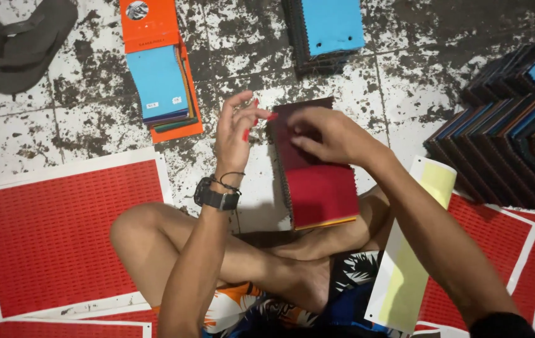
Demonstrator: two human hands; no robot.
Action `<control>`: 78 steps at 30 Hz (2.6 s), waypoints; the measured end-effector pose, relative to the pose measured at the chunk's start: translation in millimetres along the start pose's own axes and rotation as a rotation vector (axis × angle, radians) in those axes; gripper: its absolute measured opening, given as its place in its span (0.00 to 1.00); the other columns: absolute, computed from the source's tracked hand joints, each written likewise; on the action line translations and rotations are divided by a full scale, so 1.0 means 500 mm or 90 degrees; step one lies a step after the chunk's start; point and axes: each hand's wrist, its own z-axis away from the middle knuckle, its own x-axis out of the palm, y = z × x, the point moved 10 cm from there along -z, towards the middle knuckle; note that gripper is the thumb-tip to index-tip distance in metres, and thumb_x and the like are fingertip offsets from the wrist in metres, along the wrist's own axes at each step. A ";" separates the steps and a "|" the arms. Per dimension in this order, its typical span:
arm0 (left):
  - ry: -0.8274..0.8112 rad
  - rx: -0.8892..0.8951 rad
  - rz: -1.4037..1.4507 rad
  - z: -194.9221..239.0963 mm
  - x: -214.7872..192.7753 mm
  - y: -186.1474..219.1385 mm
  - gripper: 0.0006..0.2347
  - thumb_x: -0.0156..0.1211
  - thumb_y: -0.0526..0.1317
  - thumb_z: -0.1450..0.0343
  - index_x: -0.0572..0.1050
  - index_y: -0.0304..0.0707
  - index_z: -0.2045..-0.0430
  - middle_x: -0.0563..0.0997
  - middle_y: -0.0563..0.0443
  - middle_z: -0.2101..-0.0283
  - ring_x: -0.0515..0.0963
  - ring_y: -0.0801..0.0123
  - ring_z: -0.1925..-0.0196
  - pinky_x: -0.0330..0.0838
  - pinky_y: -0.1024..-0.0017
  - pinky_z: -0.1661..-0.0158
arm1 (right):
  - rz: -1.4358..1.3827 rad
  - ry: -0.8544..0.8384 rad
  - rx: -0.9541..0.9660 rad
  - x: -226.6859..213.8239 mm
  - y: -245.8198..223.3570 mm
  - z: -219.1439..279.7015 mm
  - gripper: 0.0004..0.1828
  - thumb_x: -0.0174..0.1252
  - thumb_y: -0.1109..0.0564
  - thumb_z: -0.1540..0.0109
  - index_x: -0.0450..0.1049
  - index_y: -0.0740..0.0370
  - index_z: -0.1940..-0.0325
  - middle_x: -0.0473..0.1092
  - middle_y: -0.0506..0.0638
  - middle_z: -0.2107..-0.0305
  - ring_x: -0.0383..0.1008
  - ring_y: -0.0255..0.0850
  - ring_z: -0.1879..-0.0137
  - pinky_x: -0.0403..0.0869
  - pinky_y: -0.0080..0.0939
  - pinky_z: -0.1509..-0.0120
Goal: The person sits on the floor and assembles a sample book by peeling adhesive strips from a backing sheet and applying them to the edges of various colored fabric swatches. They then stack the swatches together to form a bound sample book.
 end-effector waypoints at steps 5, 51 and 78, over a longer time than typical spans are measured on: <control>-0.014 -0.036 0.002 0.007 0.027 -0.002 0.18 0.42 0.36 0.28 0.67 0.37 0.43 0.82 0.42 0.59 0.70 0.44 0.33 0.53 0.40 0.32 | -0.145 0.058 0.047 -0.002 0.059 -0.015 0.11 0.63 0.59 0.36 0.78 0.67 0.51 0.77 0.60 0.69 0.80 0.51 0.62 0.77 0.52 0.59; 0.052 0.265 -0.611 0.030 0.044 0.051 0.20 0.47 0.27 0.30 0.73 0.47 0.44 0.72 0.46 0.40 0.68 0.49 0.32 0.42 0.21 0.37 | 0.436 0.283 -0.154 0.011 0.087 -0.019 0.02 0.66 0.56 0.37 0.82 0.53 0.64 0.77 0.47 0.69 0.78 0.42 0.63 0.76 0.39 0.59; 0.025 0.040 0.010 -0.003 0.029 -0.010 0.19 0.41 0.28 0.29 0.66 0.36 0.43 0.67 0.36 0.41 0.78 0.57 0.49 0.72 0.53 0.44 | -0.197 0.063 0.088 0.023 0.110 -0.037 0.06 0.63 0.61 0.36 0.80 0.68 0.59 0.77 0.60 0.74 0.79 0.49 0.66 0.77 0.50 0.60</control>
